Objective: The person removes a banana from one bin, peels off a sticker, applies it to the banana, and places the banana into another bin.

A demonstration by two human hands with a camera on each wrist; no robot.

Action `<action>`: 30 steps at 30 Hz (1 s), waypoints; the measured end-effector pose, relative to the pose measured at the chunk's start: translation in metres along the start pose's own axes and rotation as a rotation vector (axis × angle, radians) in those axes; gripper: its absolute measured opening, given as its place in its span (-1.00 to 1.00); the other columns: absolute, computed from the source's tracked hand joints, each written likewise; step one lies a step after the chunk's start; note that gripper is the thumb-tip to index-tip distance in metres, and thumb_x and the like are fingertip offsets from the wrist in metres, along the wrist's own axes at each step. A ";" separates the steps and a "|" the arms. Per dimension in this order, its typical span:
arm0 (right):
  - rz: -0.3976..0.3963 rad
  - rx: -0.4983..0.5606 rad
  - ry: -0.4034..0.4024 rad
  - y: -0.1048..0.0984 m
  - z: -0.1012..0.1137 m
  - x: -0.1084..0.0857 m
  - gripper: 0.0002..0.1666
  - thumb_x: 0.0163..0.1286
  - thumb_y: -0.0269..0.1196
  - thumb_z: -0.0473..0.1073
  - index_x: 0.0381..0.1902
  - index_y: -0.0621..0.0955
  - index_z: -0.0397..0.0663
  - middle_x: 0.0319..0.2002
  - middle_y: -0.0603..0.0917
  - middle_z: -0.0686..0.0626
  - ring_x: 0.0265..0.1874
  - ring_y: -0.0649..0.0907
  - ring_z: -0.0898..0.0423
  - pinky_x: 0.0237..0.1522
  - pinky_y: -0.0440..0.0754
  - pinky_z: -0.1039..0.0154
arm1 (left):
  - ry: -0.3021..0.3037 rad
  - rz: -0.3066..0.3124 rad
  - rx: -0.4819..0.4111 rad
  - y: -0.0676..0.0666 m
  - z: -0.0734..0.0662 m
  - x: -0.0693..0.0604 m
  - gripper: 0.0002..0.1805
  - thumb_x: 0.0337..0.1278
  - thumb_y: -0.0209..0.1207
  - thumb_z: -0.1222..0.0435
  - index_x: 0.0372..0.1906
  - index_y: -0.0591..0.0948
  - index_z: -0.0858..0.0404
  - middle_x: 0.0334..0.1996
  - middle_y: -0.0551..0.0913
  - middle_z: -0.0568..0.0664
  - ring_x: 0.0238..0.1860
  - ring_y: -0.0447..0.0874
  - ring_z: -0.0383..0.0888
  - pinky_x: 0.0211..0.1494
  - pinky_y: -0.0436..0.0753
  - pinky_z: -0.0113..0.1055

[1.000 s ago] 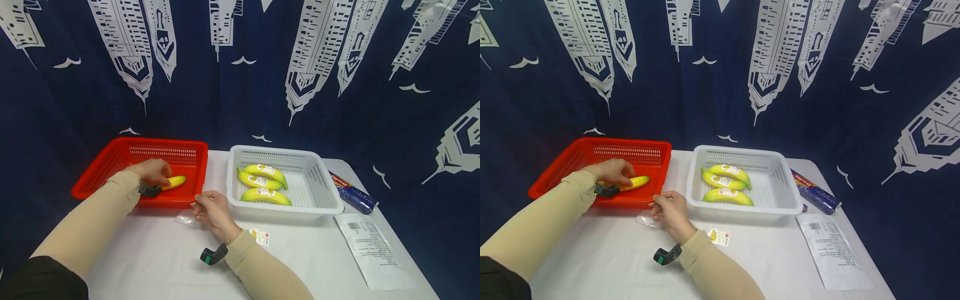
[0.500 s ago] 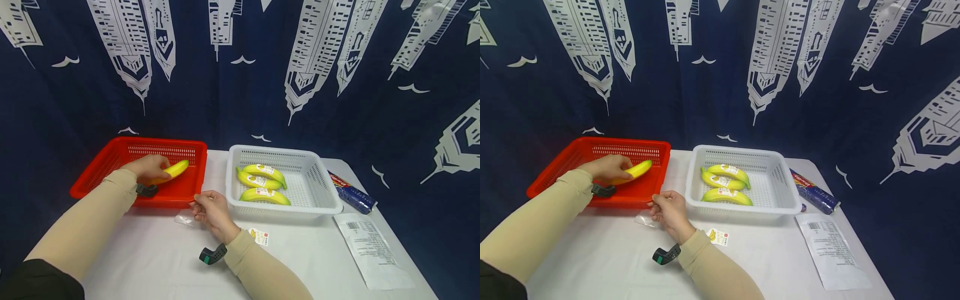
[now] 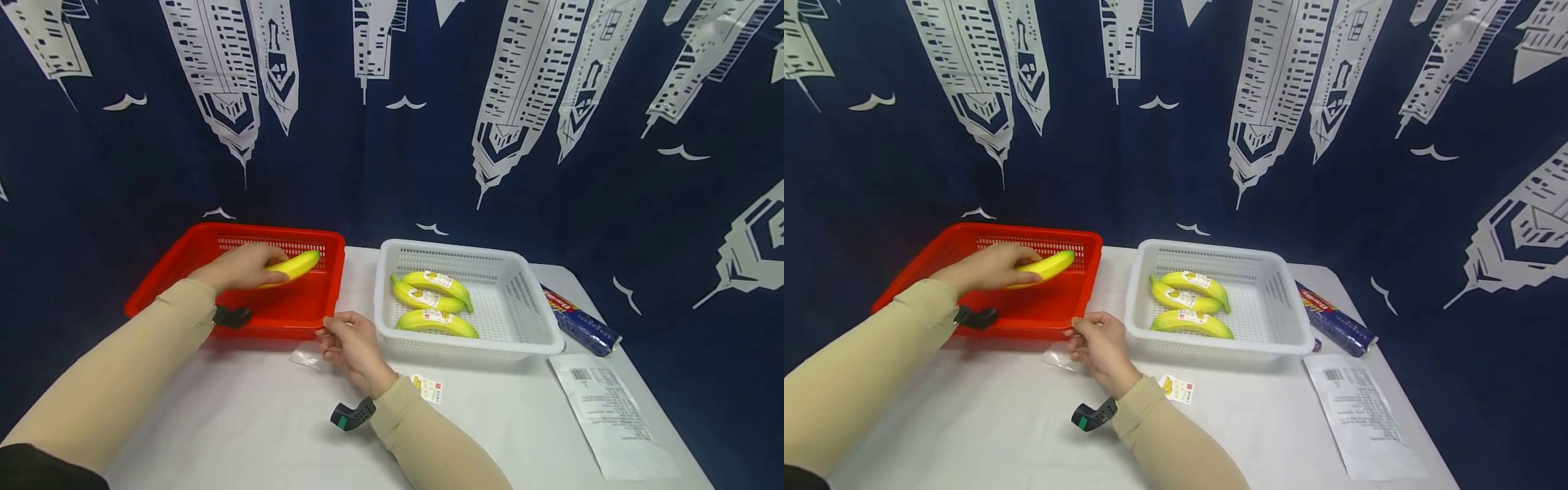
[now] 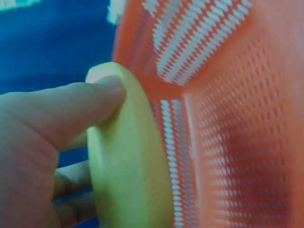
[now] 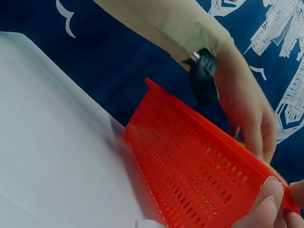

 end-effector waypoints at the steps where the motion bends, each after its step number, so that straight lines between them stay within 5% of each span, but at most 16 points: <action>1: -0.001 -0.001 0.002 -0.001 0.000 0.000 -0.82 0.42 0.30 -0.24 -0.10 0.54 -0.14 -0.35 0.75 -0.07 -0.57 0.60 0.16 -0.52 0.64 0.37 | 0.011 -0.024 0.010 -0.002 -0.005 -0.004 -0.56 0.23 0.38 0.07 0.13 0.69 0.18 -0.22 0.67 -0.03 -0.21 0.55 -0.05 -0.07 0.54 -0.12; 7: 0.013 -0.062 -0.015 -0.004 0.002 -0.003 -0.78 0.45 0.30 -0.20 -0.05 0.53 -0.16 -0.36 0.77 -0.03 -0.58 0.59 0.19 -0.52 0.60 0.39 | 0.114 -0.187 0.054 -0.009 -0.055 -0.036 -0.48 0.13 0.46 0.01 0.19 0.67 0.06 -0.09 0.69 -0.09 -0.15 0.59 -0.11 -0.02 0.59 -0.10; 15: 0.140 -0.137 0.006 -0.018 0.009 -0.025 -0.70 0.54 0.10 -0.14 0.06 0.57 -0.21 -0.33 0.73 -0.03 -0.56 0.61 0.19 -0.48 0.63 0.38 | 0.412 -0.408 0.092 0.013 -0.119 -0.089 -0.53 -0.06 0.56 0.00 0.01 0.74 -0.04 -0.13 0.72 -0.24 -0.15 0.57 -0.24 -0.10 0.46 -0.25; 23: 0.311 -0.138 -0.027 -0.087 0.029 -0.070 -0.28 0.66 -0.26 0.34 -0.13 0.64 -0.01 -0.40 0.72 0.07 -0.59 0.62 0.20 -0.52 0.57 0.37 | 0.616 -0.540 -0.017 0.081 -0.147 -0.103 -0.48 -0.14 0.60 0.02 0.04 0.76 -0.08 -0.11 0.74 -0.29 -0.07 0.61 -0.26 -0.06 0.44 -0.28; 30: 0.430 -0.423 -0.065 -0.132 0.037 -0.084 -0.64 0.58 0.11 -0.07 -0.11 0.64 -0.30 -0.38 0.70 0.03 -0.64 0.61 0.21 -0.62 0.51 0.40 | 0.615 -0.579 -0.056 0.141 -0.157 -0.099 -0.37 -0.21 0.63 0.01 0.12 0.72 -0.11 -0.13 0.71 -0.34 -0.07 0.58 -0.27 0.07 0.36 -0.26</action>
Point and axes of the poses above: each hand's wrist, its own x-axis towards the middle knuckle, its own y-axis out of the palm, z = x × y, the point moved 2 cm from there along x, towards the middle knuckle
